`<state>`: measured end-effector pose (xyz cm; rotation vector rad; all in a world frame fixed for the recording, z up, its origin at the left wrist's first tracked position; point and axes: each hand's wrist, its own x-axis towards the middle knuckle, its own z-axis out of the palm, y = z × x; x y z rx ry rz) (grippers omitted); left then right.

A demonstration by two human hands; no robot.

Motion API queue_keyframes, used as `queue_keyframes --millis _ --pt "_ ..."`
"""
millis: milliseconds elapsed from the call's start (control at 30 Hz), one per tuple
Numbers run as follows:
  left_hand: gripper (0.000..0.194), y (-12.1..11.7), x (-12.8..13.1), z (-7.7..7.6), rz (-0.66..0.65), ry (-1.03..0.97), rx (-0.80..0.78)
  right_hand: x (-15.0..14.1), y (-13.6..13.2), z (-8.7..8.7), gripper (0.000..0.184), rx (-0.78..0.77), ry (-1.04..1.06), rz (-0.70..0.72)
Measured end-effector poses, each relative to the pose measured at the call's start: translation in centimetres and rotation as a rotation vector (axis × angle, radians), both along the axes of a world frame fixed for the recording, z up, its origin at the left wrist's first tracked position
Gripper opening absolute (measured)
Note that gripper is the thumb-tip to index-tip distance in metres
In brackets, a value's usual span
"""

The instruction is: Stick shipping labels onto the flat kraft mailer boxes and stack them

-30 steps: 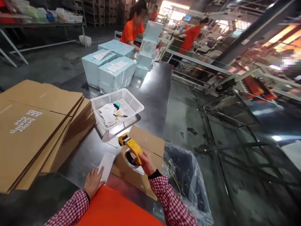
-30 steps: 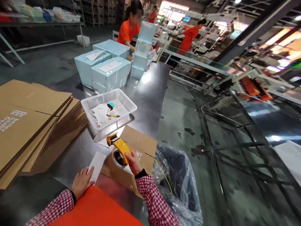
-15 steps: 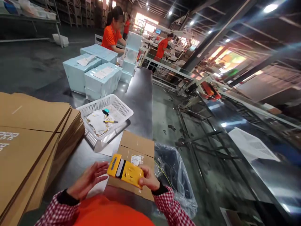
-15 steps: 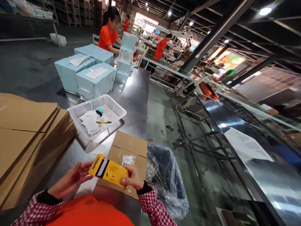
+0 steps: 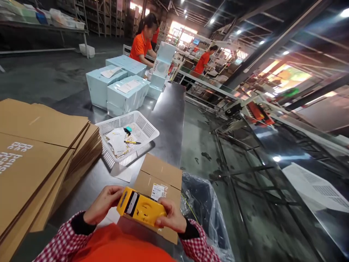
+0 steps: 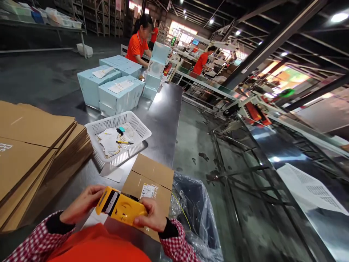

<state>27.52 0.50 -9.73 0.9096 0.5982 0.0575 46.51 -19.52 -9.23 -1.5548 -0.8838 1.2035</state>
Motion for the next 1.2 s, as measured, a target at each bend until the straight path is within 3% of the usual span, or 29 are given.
queue_keyframes --millis 200,367,600,767,967,1100,1200 --pt "0.037 -1.4 -0.1 -0.1 0.068 0.081 0.001 -0.4 -2.2 0.3 0.041 -0.002 -0.15 -0.03" --pt "0.035 -2.1 0.0 -0.6 0.091 0.142 -0.001 -0.5 -3.7 0.2 0.047 -0.119 -0.082 -0.054" --pt "0.039 -3.1 0.4 -2.0 0.055 0.147 0.002 -0.9 -4.4 1.3 0.044 -0.152 -0.054 -0.025" --pt "0.041 -3.0 0.4 -2.1 0.016 0.15 0.041 -1.2 -4.4 1.0 0.044 -0.208 -0.035 -0.035" --pt "0.041 -2.8 0.4 -2.2 0.015 0.223 0.238 -1.6 -3.9 0.5 0.047 -0.282 0.023 -0.042" --pt "0.036 -3.6 -0.4 -1.8 -0.012 0.318 0.55 -2.4 -4.0 -0.2 0.05 -0.349 0.05 -0.062" --pt "0.033 -4.1 -0.8 -1.5 -0.034 0.282 0.745 -3.1 -4.3 -0.5 0.054 -0.381 0.083 -0.091"
